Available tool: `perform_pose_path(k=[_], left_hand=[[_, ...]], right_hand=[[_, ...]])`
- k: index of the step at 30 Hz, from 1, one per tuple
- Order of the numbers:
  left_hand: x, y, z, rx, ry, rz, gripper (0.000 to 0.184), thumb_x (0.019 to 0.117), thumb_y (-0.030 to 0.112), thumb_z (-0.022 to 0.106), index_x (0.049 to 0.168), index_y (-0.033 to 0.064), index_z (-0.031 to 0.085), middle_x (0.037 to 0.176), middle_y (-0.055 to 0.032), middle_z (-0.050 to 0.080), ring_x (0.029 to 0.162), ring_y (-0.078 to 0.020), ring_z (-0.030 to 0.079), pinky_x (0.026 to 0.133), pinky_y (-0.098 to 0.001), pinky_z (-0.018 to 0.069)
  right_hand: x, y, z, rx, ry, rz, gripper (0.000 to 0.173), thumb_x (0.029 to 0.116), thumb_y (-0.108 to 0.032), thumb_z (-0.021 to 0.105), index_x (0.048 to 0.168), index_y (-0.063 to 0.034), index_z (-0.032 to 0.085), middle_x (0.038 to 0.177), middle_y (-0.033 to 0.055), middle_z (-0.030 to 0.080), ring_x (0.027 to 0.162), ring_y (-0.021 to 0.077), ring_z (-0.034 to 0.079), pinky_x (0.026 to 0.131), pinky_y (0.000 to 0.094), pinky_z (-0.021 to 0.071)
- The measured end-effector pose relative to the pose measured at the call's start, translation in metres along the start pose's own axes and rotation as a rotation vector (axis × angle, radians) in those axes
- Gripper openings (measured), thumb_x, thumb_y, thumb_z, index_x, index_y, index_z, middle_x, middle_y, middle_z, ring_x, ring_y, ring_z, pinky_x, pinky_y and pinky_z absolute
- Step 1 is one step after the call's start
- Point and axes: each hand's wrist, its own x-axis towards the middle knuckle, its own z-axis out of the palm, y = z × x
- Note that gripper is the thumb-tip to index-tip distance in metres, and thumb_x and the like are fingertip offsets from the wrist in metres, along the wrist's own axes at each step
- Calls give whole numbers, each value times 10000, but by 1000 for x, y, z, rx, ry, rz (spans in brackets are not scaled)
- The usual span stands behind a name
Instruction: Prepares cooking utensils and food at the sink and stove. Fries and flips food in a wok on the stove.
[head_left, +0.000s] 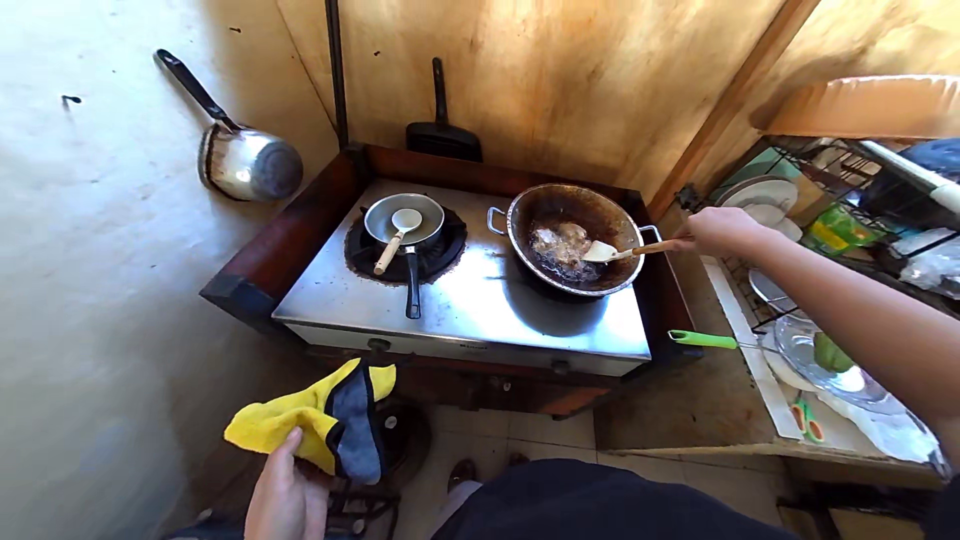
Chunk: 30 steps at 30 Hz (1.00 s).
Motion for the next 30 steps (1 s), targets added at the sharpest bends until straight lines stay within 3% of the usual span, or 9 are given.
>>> perform_pose_path(k=[8, 13, 19, 23, 26, 30], left_hand=[[2, 1, 4, -3, -13, 5, 293, 1102, 216, 317, 1284, 105, 517, 1126, 41, 660, 1035, -25, 654, 896, -263, 569], [2, 3, 7, -8, -38, 17, 292, 1102, 203, 298, 1280, 109, 511, 1134, 49, 654, 1049, -17, 646, 913, -257, 561], [2, 0, 3, -5, -29, 8, 290, 1098, 218, 323, 1279, 103, 518, 1118, 45, 657, 1035, -29, 650, 909, -276, 565], [1, 1, -1, 2, -23, 5, 285, 1097, 213, 320, 1277, 113, 518, 1121, 52, 658, 1044, -24, 648, 918, -269, 561], [1, 3, 1, 1, -28, 13, 282, 1101, 215, 311, 1269, 117, 516, 1109, 58, 659, 1034, -16, 650, 914, -258, 560], [1, 3, 5, -8, -28, 10, 286, 1100, 218, 307, 1264, 115, 517, 1107, 58, 659, 1025, -15, 651, 904, -261, 564]], right_hand=[[-11, -3, -16, -5, -109, 28, 317, 1032, -397, 611, 1075, -136, 784, 1061, 163, 738, 1066, 386, 682, 886, 638, 510], [-6, -12, -29, -16, -169, 29, 365, 1021, -392, 636, 1004, -48, 758, 1037, 204, 717, 1054, 411, 669, 880, 660, 493], [0, -9, 1, -45, -13, 71, 338, 1025, -385, 615, 1030, -81, 762, 1028, 194, 730, 1034, 412, 689, 826, 637, 525], [-18, -10, 0, -62, 167, 99, 240, 1009, -255, 630, 1040, -48, 748, 973, 207, 729, 970, 424, 698, 765, 613, 524], [-23, -15, -3, -20, 300, 62, 207, 999, -161, 620, 1124, -28, 717, 972, 246, 706, 944, 458, 689, 730, 618, 519], [-17, -40, -2, 84, 368, 64, 242, 998, -138, 614, 1209, -55, 702, 1012, 273, 691, 934, 484, 681, 723, 638, 521]])
